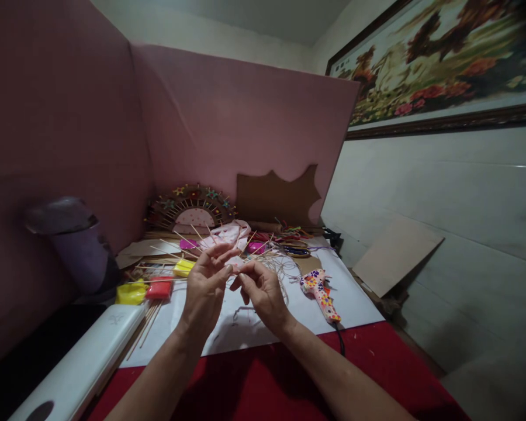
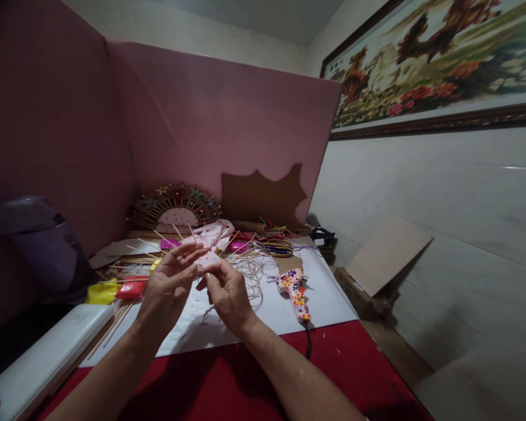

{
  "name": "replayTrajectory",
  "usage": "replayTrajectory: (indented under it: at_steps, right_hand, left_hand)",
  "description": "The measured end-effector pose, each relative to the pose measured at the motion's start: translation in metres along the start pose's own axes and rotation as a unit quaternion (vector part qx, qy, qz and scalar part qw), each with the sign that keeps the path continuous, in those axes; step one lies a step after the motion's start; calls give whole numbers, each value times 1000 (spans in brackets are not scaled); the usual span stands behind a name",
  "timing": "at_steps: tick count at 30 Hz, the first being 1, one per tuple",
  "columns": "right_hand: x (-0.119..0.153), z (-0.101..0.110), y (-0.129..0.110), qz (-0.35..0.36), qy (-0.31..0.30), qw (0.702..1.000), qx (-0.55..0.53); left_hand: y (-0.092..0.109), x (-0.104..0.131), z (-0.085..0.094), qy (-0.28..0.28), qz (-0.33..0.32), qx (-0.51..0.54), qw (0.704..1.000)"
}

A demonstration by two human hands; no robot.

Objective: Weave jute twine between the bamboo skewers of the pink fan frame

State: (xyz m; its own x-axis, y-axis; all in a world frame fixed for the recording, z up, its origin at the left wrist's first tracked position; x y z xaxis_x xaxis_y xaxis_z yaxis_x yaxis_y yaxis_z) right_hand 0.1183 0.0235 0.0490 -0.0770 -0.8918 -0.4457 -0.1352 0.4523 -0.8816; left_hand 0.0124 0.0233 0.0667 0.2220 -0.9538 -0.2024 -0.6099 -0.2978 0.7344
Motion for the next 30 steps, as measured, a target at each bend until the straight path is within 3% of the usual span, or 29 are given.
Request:
replayTrajectory:
  at_steps: [3,10,17,20,24,27,30]
  right_hand:
    - [4,6,-10,64,37,996,54]
    - [12,11,-35,209,71,953,206]
    - [10,10,-42,272,68,920,273]
    - [8,9,-40,271,54,920,279]
    - [3,13,-30,208,56,943,253]
    - [1,17,-23,166,64,958,223]
    - [-1,19,-19,142,66,969,191]
  left_hand:
    - [8,3,-4,-19,-84,-46,995]
    - [15,5,-4,-9,-194,-132,972]
    - [26,12,-6,15,-282,-218,934]
    - [20,8,0,37,-224,-194,955]
    - [-7,-2,12,73,-9,-93,993]
    - [-20,-3,22,127,104,-58,985]
    - [-25,-2,25,148,146,-56,977]
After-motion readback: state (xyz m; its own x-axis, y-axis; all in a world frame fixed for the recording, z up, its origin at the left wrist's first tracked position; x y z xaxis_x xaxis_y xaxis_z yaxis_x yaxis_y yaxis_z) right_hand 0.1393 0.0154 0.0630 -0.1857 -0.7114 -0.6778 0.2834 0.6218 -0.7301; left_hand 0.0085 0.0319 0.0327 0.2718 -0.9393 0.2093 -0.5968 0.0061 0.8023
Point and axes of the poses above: each hand's wrist, its own x-axis away from the middle knuckle, its own z-axis out of the back of the hand, y = z × x, the point moved 8 cm from there along -x, towards the middle knuckle, and after that the axes turned 13 degrees about y, right-handed, at the moved point
